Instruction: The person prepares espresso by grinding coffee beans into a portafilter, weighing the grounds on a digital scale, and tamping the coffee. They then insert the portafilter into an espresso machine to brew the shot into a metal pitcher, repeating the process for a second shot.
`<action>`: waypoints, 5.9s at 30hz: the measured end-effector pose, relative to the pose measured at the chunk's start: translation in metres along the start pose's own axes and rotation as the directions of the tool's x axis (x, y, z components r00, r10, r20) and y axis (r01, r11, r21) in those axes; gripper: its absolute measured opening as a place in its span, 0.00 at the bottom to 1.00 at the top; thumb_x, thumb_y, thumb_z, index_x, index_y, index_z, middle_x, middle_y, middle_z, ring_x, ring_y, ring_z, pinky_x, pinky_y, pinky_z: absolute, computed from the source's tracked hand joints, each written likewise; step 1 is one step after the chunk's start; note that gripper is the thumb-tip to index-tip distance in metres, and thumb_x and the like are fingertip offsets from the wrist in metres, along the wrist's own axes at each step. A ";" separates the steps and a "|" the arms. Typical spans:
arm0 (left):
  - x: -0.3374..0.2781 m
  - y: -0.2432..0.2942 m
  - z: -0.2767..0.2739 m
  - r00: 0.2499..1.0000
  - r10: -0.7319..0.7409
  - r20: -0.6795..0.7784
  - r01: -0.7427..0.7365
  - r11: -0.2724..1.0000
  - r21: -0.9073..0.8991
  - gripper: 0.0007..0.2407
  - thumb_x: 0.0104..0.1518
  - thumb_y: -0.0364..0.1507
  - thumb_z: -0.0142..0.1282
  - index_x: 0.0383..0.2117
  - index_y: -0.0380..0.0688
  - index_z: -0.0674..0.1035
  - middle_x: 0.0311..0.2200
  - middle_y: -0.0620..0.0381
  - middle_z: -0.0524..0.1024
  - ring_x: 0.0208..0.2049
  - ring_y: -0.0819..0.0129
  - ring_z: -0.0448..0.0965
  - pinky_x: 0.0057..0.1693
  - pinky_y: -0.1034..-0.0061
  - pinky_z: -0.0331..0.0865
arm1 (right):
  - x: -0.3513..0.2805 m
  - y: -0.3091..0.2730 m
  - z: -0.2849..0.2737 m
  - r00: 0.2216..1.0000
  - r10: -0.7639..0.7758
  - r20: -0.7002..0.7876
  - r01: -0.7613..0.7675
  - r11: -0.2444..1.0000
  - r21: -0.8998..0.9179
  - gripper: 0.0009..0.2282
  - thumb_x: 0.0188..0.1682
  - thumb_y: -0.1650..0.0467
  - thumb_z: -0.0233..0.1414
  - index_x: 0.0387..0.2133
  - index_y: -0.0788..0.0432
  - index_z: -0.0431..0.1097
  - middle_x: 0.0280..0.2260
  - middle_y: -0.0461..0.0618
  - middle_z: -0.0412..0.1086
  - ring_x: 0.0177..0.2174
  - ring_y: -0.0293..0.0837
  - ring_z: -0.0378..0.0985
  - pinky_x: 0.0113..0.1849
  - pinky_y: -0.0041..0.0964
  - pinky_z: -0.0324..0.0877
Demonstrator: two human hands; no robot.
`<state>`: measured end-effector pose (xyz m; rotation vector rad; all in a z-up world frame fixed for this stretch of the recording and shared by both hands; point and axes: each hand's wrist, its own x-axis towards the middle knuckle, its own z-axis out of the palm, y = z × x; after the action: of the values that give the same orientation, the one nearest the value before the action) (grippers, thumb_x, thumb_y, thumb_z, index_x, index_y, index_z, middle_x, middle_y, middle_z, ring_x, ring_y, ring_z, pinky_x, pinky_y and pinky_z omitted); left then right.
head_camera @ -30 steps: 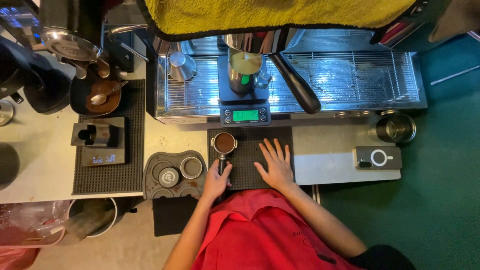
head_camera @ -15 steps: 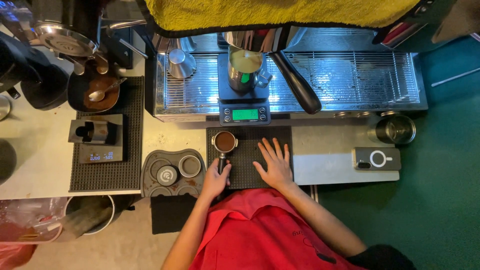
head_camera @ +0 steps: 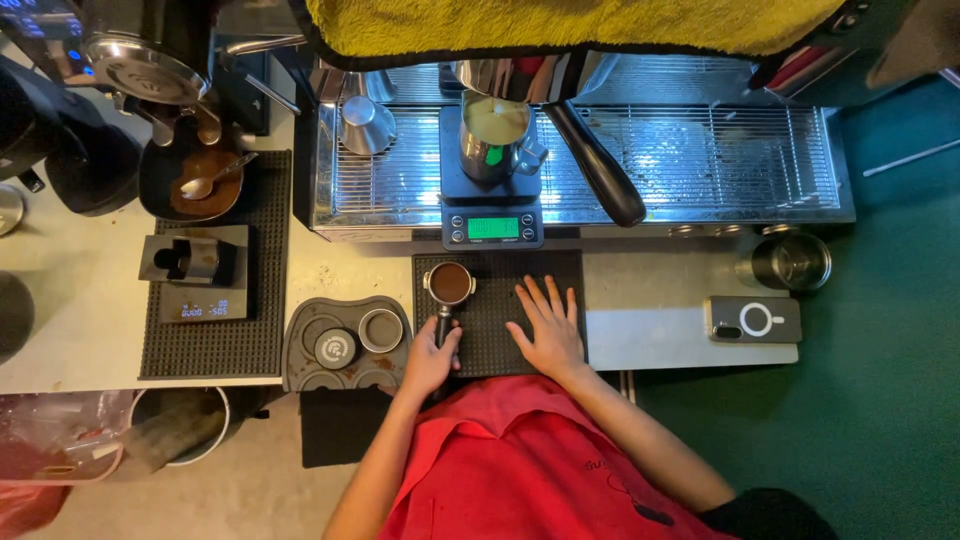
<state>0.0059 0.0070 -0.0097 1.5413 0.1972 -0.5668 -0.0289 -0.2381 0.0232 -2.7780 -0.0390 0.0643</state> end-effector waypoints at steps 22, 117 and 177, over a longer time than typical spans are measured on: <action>-0.002 0.006 0.002 1.000 -0.010 0.009 0.010 1.000 0.005 0.09 0.65 0.25 0.53 0.46 0.31 0.75 0.19 0.51 0.73 0.13 0.62 0.80 0.25 0.74 0.74 | -0.001 0.001 0.001 1.000 0.008 0.001 -0.008 0.999 0.036 0.28 0.57 0.54 0.49 0.69 0.47 0.56 0.73 0.46 0.47 0.71 0.55 0.39 0.65 0.67 0.31; 0.027 0.052 0.182 0.835 0.483 0.266 -0.492 0.437 0.753 0.13 0.59 0.41 0.60 0.49 0.60 0.81 0.61 0.54 0.68 0.68 0.47 0.61 0.69 0.38 0.48 | 0.055 0.073 -0.210 0.996 0.079 -0.049 0.068 -0.256 0.964 0.22 0.55 0.72 0.54 0.60 0.52 0.54 0.39 0.63 0.75 0.39 0.58 0.85 0.36 0.51 0.83; 0.010 0.078 0.225 0.805 0.552 -0.217 -0.414 0.786 0.459 0.06 0.59 0.27 0.62 0.40 0.46 0.79 0.32 0.48 0.83 0.38 0.47 0.85 0.49 0.60 0.76 | 0.063 0.238 -0.303 0.998 -0.033 0.052 -0.058 -0.204 0.977 0.25 0.59 0.55 0.45 0.68 0.46 0.57 0.23 0.55 0.65 0.10 0.46 0.72 0.14 0.37 0.72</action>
<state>-0.0011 -0.2195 0.0647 1.9896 -0.0717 0.1008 0.0534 -0.5660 0.2195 -1.0006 0.0285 0.1160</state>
